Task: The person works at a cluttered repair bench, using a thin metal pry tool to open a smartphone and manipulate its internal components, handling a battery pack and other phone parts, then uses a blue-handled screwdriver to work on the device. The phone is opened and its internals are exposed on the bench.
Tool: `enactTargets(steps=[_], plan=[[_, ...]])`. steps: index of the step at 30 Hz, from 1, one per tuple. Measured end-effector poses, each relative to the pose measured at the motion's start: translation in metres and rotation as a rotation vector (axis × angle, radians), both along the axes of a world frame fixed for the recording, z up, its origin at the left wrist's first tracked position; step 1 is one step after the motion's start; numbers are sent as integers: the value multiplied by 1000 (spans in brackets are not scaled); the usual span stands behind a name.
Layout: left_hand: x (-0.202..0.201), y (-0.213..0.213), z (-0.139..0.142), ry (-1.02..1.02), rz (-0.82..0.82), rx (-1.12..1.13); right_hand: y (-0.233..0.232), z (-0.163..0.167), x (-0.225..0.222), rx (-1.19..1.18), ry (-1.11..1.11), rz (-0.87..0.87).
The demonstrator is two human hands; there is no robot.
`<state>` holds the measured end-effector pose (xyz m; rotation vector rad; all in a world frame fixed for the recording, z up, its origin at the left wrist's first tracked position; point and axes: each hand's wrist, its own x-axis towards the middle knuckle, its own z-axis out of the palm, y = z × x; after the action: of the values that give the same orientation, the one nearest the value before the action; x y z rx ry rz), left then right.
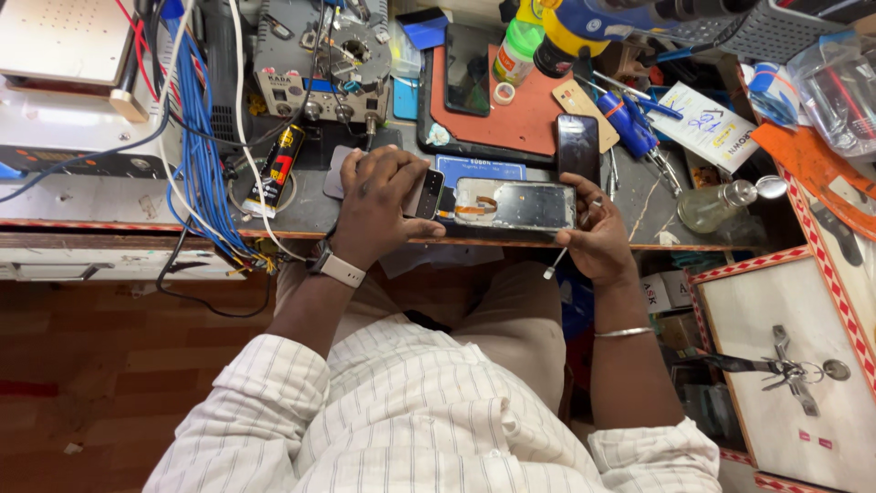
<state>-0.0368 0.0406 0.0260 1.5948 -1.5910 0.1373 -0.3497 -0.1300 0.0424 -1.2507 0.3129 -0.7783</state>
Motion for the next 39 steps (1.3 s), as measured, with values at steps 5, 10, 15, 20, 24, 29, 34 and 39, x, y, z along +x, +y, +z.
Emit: enactTargets(steps=[5,10,15,20,24,29,34,39], plan=[[-1,0,5,-4,-17,-32,-6,8,-6,-96,36,-12],[-1,4,5,-11,-14,-53,-6,6,-12,-84,51,-18],[1,6,7,-35,-4,-100,-6,4,-19,-72,-22,-94],[1,2,4,-5,62,-144,-15,12,-40,-13,-167,-144],[-1,2,5,6,41,-137,-23,6,-57,47,-226,-113],[-6,7,43,61,42,-211,-25,-4,-50,87,-237,-100],[-6,45,96,318,-178,-318,-14,-4,-14,128,-315,81],[8,105,108,453,-359,-471,-12,-18,-3,134,-285,68]])
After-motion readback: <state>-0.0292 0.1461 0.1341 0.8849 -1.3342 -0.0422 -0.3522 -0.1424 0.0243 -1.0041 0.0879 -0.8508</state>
